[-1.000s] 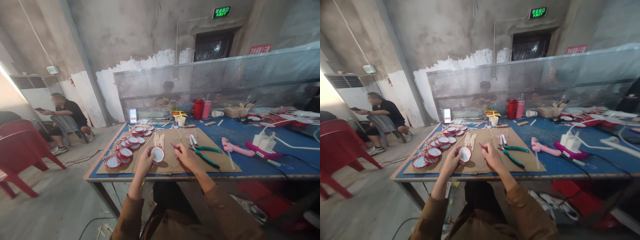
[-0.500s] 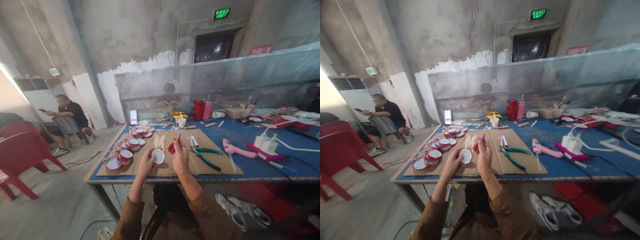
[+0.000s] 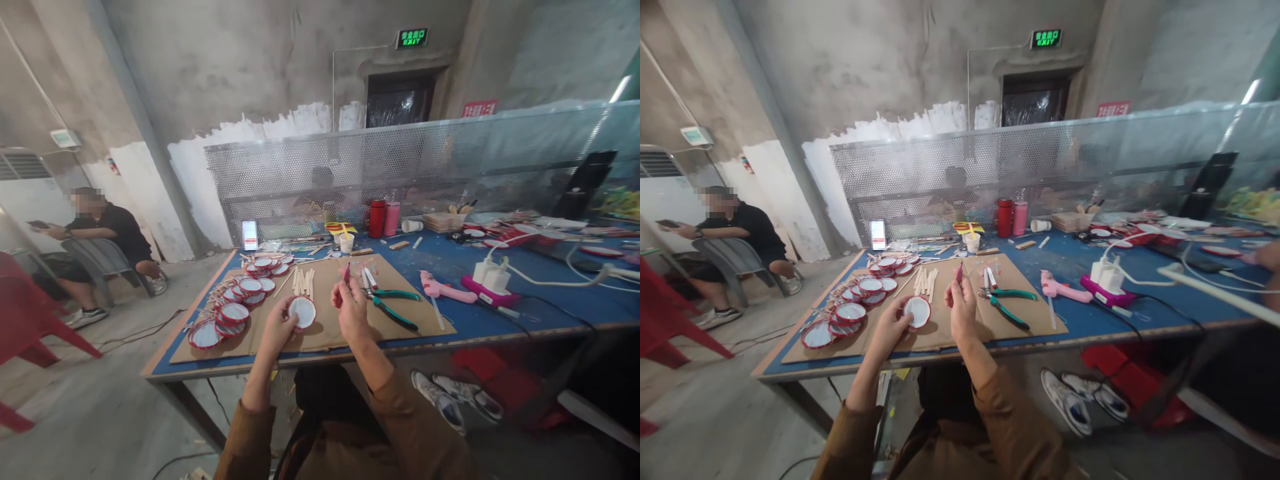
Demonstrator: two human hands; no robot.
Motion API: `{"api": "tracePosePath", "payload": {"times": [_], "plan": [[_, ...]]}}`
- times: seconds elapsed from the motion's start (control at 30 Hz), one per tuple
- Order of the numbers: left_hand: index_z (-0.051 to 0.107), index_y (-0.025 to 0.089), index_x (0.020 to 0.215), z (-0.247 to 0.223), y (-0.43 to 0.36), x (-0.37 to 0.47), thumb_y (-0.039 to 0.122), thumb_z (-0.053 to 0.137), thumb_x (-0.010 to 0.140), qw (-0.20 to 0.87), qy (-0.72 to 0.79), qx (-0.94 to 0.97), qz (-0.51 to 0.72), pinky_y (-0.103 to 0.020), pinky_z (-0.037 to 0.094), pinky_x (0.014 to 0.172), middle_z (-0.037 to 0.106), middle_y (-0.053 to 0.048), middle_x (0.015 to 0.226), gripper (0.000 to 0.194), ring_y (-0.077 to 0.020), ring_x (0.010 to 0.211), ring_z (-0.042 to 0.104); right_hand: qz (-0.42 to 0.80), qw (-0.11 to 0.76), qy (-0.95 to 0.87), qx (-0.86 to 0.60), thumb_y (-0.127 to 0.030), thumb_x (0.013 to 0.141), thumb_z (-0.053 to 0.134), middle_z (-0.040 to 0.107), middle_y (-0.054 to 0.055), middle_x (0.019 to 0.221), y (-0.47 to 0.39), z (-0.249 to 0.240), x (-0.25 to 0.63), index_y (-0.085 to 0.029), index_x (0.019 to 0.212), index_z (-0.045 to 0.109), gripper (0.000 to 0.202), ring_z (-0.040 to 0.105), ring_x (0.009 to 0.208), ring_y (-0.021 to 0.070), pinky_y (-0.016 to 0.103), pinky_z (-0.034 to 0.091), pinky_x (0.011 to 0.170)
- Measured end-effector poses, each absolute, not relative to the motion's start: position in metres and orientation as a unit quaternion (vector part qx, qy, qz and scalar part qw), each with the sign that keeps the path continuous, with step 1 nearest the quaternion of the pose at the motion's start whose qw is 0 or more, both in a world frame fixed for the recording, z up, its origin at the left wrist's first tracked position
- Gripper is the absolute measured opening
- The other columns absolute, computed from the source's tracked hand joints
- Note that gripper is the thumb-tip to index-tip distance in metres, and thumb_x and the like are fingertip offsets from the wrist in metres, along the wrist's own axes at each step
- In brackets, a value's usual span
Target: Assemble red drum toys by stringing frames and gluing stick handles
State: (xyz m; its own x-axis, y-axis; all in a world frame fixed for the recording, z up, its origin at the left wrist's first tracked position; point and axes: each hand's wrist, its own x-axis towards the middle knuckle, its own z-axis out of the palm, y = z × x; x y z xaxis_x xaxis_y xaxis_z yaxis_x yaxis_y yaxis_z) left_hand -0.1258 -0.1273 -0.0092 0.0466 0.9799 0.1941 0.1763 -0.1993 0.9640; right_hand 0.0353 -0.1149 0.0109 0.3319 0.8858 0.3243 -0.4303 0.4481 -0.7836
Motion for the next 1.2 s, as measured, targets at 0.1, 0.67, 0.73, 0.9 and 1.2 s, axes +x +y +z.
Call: {"api": "tracePosePath", "payload": {"times": [0.1,0.67,0.73,0.9,1.2], "plan": [[0.054,0.014,0.115,-0.013,-0.124,-0.128,0.012,0.050,0.067,0.390,0.491,0.606,0.490,-0.017,0.046,0.050,0.062,-0.005,0.093,0.049,-0.0101,0.066,0.055,0.419,0.760,-0.379,-0.321,-0.041,0.075,0.061,0.046,-0.008,0.058,-0.111,0.004,0.036,-0.022,0.090,0.050,0.027,0.041,0.047,0.0062,0.018,0.031,0.044],[0.053,0.013,0.119,-0.018,-0.119,-0.129,0.003,0.045,0.059,0.302,0.494,0.651,0.491,-0.028,0.048,0.078,0.060,-0.010,0.114,0.062,-0.0175,0.094,0.059,0.428,0.689,-0.368,-0.455,-0.039,0.060,0.068,0.053,-0.005,0.056,-0.124,-0.007,0.039,-0.014,0.088,0.066,0.037,0.043,0.047,0.0073,0.017,0.032,0.038],[0.052,0.013,0.120,-0.018,-0.118,-0.128,0.003,0.045,0.059,0.298,0.500,0.654,0.483,-0.028,0.048,0.077,0.060,-0.010,0.115,0.062,-0.0180,0.095,0.059,0.434,0.691,-0.352,-0.458,-0.042,0.061,0.068,0.058,-0.003,0.063,-0.124,-0.008,0.039,-0.014,0.091,0.065,0.041,0.045,0.049,0.0075,0.017,0.037,0.038],[0.052,0.011,0.123,-0.022,-0.115,-0.130,0.004,0.048,0.061,0.274,0.509,0.663,0.476,-0.031,0.047,0.084,0.059,-0.012,0.119,0.062,-0.0208,0.104,0.056,0.450,0.699,-0.332,-0.446,-0.042,0.059,0.069,0.062,0.000,0.072,-0.121,-0.010,0.039,-0.014,0.090,0.062,0.042,0.049,0.051,0.0083,0.019,0.044,0.040],[0.054,0.014,0.123,-0.022,-0.116,-0.131,0.006,0.050,0.062,0.235,0.515,0.670,0.480,-0.034,0.046,0.090,0.060,-0.011,0.118,0.061,-0.0225,0.109,0.055,0.419,0.722,-0.357,-0.419,-0.039,0.062,0.069,0.060,-0.002,0.062,-0.121,-0.010,0.039,-0.014,0.081,0.062,0.032,0.052,0.055,0.0091,0.018,0.043,0.044]]}}
